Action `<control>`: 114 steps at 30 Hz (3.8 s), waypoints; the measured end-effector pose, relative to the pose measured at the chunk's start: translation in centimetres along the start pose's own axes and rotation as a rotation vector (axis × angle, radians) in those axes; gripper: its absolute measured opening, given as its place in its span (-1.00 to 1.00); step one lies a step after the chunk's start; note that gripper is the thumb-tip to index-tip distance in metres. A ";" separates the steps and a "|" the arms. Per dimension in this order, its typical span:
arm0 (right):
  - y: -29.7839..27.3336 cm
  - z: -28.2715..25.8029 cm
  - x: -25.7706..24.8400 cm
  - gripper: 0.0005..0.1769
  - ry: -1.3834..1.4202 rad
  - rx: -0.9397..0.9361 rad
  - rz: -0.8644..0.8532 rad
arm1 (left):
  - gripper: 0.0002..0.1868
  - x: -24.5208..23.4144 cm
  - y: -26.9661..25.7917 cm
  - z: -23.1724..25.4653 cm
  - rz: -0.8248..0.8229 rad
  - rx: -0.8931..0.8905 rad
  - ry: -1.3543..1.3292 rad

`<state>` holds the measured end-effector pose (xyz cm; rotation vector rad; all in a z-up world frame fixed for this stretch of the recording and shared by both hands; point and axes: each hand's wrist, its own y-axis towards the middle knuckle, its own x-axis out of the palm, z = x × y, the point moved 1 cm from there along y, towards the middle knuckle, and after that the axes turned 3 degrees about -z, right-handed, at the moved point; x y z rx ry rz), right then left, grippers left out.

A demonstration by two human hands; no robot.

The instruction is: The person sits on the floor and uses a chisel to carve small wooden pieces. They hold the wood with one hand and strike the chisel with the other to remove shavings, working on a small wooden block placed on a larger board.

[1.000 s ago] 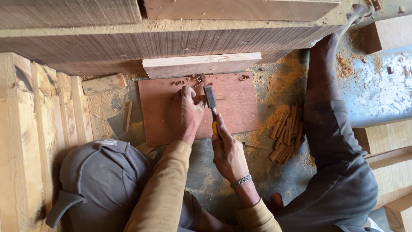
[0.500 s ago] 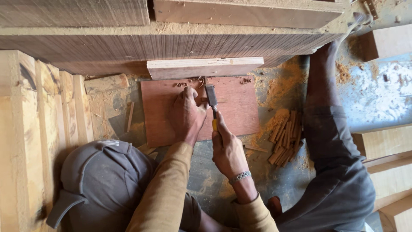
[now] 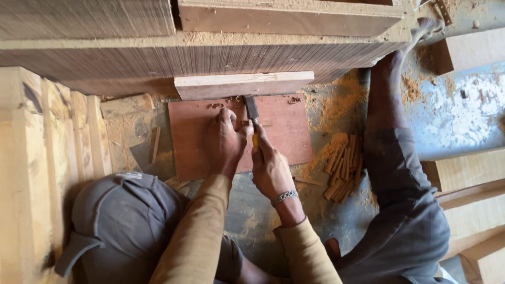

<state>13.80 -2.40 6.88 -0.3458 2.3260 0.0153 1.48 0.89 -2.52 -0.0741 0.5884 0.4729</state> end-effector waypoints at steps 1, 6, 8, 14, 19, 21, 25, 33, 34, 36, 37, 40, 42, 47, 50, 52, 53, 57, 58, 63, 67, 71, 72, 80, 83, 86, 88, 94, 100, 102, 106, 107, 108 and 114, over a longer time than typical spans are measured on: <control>0.0 -0.3 -0.2 -0.42 0.008 0.064 -0.040 | -0.47 -0.3 0.3 0.4 0.000 -0.004 0.010; -2.7 -1.5 -1.4 -0.36 0.020 0.053 -0.036 | -0.52 2.5 0.8 -1.2 -0.051 -0.139 -0.064; -2.6 -1.4 -1.6 -0.36 0.025 0.241 -0.132 | -0.53 4.1 1.0 -2.5 -0.050 -0.149 -0.153; -0.7 -0.9 -1.1 -0.36 0.030 0.067 -0.046 | -0.48 3.0 0.7 -1.6 -0.131 -0.238 -0.163; 0.0 -0.4 -0.6 -0.35 0.004 0.162 -0.072 | -0.48 2.3 0.7 -0.7 -0.033 -0.100 -0.222; 0.3 -0.1 0.0 -0.35 -0.008 0.142 -0.055 | -0.50 2.4 0.6 -1.0 0.008 -0.059 -0.262; 0.0 1.0 0.1 -0.34 0.072 0.036 -0.040 | -0.47 2.8 0.9 -1.9 -0.070 -0.160 -0.097; -2.5 2.2 -1.5 -0.35 1.185 0.535 -0.082 | -0.50 6.5 1.3 -4.7 0.073 0.013 -0.270; -2.7 2.3 -1.8 -0.34 1.189 0.539 -0.070 | -0.56 6.5 1.1 -4.9 0.051 0.003 -0.319; -3.0 2.4 -2.6 -0.31 1.197 0.543 -0.045 | -0.66 6.2 1.2 -4.7 0.010 -0.012 -0.416; -3.1 2.3 -2.9 -0.32 1.172 0.521 -0.030 | -0.69 5.8 1.1 -4.3 0.028 0.025 -0.447; -4.1 2.0 -3.5 -0.32 1.098 0.460 0.005 | -0.77 3.2 0.4 -2.0 0.084 0.126 -0.356; -5.3 1.8 -3.9 -0.31 1.045 0.431 0.023 | -0.81 -0.2 -0.6 0.4 0.113 0.176 -0.051; -7.5 1.5 -5.0 -0.29 0.983 0.414 -0.035 | -0.84 -1.8 -0.6 3.1 0.129 0.348 0.138; -7.5 2.1 -5.1 -0.29 0.958 0.381 -0.010 | -0.86 -0.7 -0.9 2.1 0.114 0.491 0.293; -7.0 2.5 -5.1 -0.28 0.922 0.362 0.012 | -0.84 -0.3 -0.9 1.7 0.082 0.554 0.369; -6.9 2.7 -5.1 -0.28 0.901 0.366 0.017 | -0.81 -0.2 -1.1 1.7 0.056 0.567 0.402; -6.8 3.4 -5.0 -0.28 0.898 0.366 0.022 | -0.76 -0.2 -1.5 2.2 -0.007 0.619 0.451; -6.7 3.5 -5.0 -0.27 0.896 0.356 0.018 | -0.78 -0.2 -1.5 2.4 -0.025 0.601 0.423; -6.4 3.8 -4.5 -0.23 0.798 0.327 -0.007 | -0.77 -0.5 -1.5 2.3 -0.040 0.461 0.282; -6.3 3.4 -4.2 -0.22 0.713 0.355 -0.063 | -0.66 0.2 -0.8 1.7 -0.045 0.389 0.217; -6.2 2.0 -4.4 -0.22 0.609 0.346 -0.130 | -0.39 -0.1 -0.8 1.4 0.025 0.311 0.116; -6.2 1.5 -4.5 -0.22 0.583 0.336 -0.141 | -0.38 -0.1 -0.8 1.3 0.028 0.272 0.079; -5.8 -1.2 -4.0 -0.21 0.211 0.298 -0.126 | -0.08 0.3 -0.3 0.8 0.020 0.190 -0.010; -5.5 -1.0 -3.1 -0.25 0.216 0.229 -0.106 | -0.06 -0.4 -0.2 1.3 0.006 0.189 0.064; -4.9 -0.8 -2.2 -0.30 0.155 0.081 -0.062 | -0.09 -1.0 -0.3 2.0 0.029 0.195 0.018; -4.6 -0.7 -1.7 -0.33 0.095 0.038 -0.050 | -0.11 -1.2 -0.3 2.4 0.029 0.179 -0.008; -3.4 -0.9 -1.1 -0.36 0.012 0.049 -0.055 | -0.11 -1.9 -0.1 3.0 0.006 0.130 0.000; -0.5 -1.0 -0.1 -0.38 0.019 0.137 -0.089 | -0.12 -2.5 -0.4 2.9 -0.002 0.175 -0.050; 0.3 -1.3 -0.6 -0.37 0.052 0.012 -0.037 | -0.12 -2.5 -0.2 3.4 -0.024 0.127 -0.037; -0.8 -0.8 -0.9 -0.35 -0.039 0.086 -0.070 | -0.14 -1.8 -0.8 3.4 -0.036 0.144 -0.098; -1.2 -0.9 -1.1 -0.34 -0.040 0.082 -0.083 | -0.14 -2.1 -0.4 3.3 -0.030 0.156 -0.103; -1.5 -1.1 -1.1 -0.32 -0.041 0.079 -0.096 | -0.15 -2.4 0.0 3.2 -0.025 0.169 -0.108; 0.8 -0.7 -0.4 -0.33 -0.026 0.072 -0.075 | -0.21 -1.9 -0.1 3.5 0.007 0.184 -0.045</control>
